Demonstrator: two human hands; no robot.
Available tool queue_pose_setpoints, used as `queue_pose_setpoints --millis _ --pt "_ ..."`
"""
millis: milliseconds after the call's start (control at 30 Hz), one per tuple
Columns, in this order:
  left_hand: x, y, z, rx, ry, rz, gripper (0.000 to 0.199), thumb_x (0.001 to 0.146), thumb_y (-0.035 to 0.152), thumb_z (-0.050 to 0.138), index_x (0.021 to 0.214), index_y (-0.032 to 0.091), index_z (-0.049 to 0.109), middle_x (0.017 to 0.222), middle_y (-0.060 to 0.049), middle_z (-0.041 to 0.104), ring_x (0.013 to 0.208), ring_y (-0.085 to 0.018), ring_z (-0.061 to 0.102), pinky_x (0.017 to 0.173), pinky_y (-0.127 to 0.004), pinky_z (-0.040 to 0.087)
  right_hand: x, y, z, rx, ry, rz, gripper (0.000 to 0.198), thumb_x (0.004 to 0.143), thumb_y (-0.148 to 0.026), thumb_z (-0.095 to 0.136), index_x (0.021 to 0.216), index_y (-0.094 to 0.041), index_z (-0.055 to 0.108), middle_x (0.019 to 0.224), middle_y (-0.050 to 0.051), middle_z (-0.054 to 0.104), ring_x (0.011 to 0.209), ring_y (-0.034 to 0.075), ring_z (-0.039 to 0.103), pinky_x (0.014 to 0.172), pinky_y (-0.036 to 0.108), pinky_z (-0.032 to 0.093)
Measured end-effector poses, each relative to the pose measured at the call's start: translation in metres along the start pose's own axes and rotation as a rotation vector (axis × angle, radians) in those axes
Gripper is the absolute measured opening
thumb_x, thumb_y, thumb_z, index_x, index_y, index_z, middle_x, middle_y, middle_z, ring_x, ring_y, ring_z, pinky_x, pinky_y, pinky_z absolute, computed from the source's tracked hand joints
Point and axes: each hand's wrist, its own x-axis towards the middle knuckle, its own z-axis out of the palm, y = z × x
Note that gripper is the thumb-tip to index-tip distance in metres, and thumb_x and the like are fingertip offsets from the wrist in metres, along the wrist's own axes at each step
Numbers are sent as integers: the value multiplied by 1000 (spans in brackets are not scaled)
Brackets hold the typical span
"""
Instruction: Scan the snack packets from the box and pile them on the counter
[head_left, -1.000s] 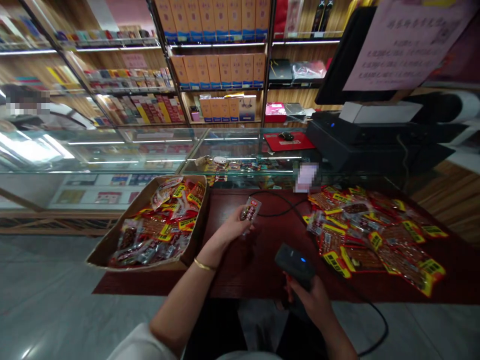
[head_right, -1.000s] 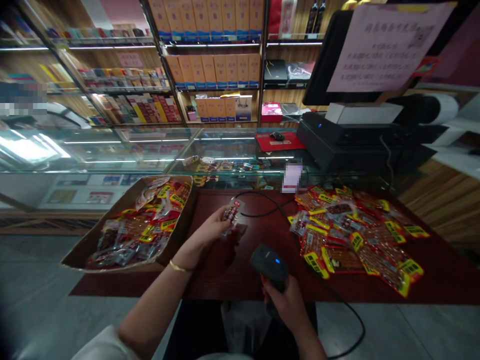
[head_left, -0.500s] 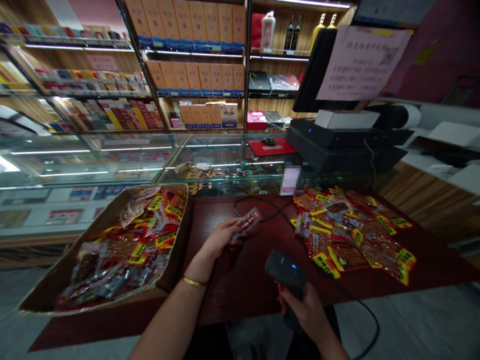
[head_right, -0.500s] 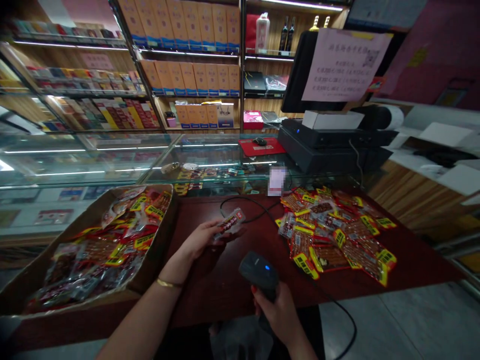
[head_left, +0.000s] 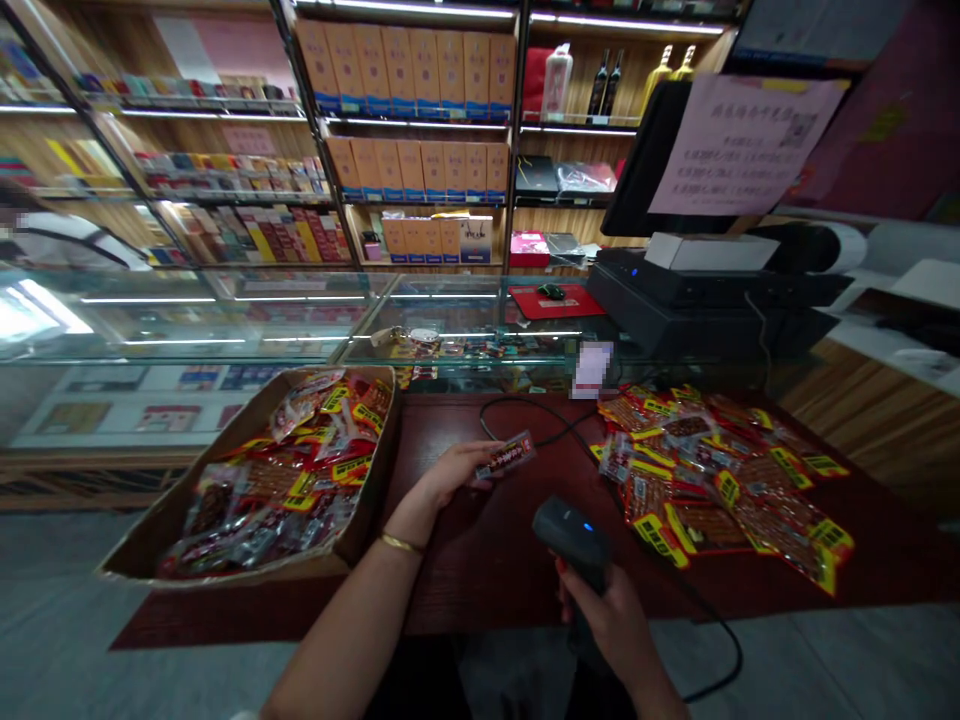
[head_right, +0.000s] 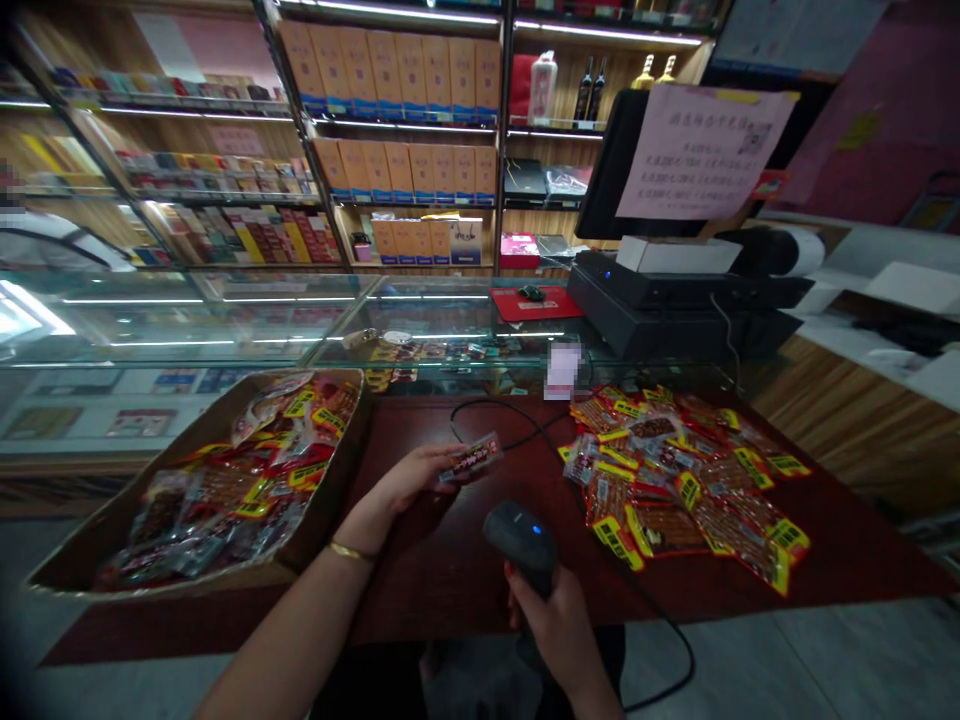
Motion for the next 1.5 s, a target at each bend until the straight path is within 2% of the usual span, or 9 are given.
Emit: queue_pose_setpoints --millis 167,333,533,800,1000,1167,1300,1367,1500 --pt "-1 4 -1 88 -45 -21 53 74 27 75 125 16 74 123 -16 74 91 -24 75 68 -27 58 -15 3 1 -194 52 -18 53 80 -70 67 72 -18 72 54 5 69 50 22 66 53 29 51" --pt "-1 3 -1 113 -59 -5 47 74 24 72 120 17 76 116 -12 77 90 -22 74 65 -24 56 -30 -2 -4 -340 69 -108 45 83 -64 69 61 -25 69 52 6 70 52 26 68 57 32 54" --pt "-1 3 0 100 -36 -9 43 72 23 73 114 20 79 115 -10 78 88 -22 75 65 -26 58 -42 -11 -4 -354 144 -89 46 79 -71 67 68 -27 74 51 6 70 50 28 66 59 37 53" --pt "-1 3 1 105 -22 -3 50 71 25 77 120 17 77 108 -12 79 89 -25 76 67 -28 58 -22 -17 8 -454 66 -121 43 83 -64 63 73 -24 77 56 10 73 51 30 68 56 37 51" --pt "-1 3 2 107 -24 8 46 71 23 75 116 16 78 113 -13 78 83 -23 76 63 -26 56 -13 -20 16 -483 104 -131 41 82 -62 64 71 -25 76 53 10 72 53 32 70 57 38 51" --pt "-3 4 3 100 -28 8 41 77 28 75 117 18 77 114 -13 77 84 -21 74 64 -25 56 -6 -19 9 -333 113 -64 48 78 -69 69 73 -22 76 59 10 74 52 28 70 56 36 52" --pt "-2 4 1 43 -7 23 40 76 29 77 115 18 75 114 -12 76 83 -20 75 62 -24 56 1 -14 -2 75 48 4 60 74 -73 73 89 -15 77 57 4 69 51 22 67 55 32 52" --pt "-3 3 1 39 9 56 38 75 32 80 111 18 74 106 -9 77 77 -18 73 61 -23 54 2 -8 -6 245 7 29 62 73 -69 78 100 -13 77 58 2 68 50 19 65 53 30 51" --pt "-2 -6 12 76 -2 134 44 76 43 81 111 17 74 89 -4 77 61 -12 64 56 -20 48 1 6 -10 372 -42 18 56 73 -64 82 95 -12 77 56 1 68 46 16 62 49 28 50"
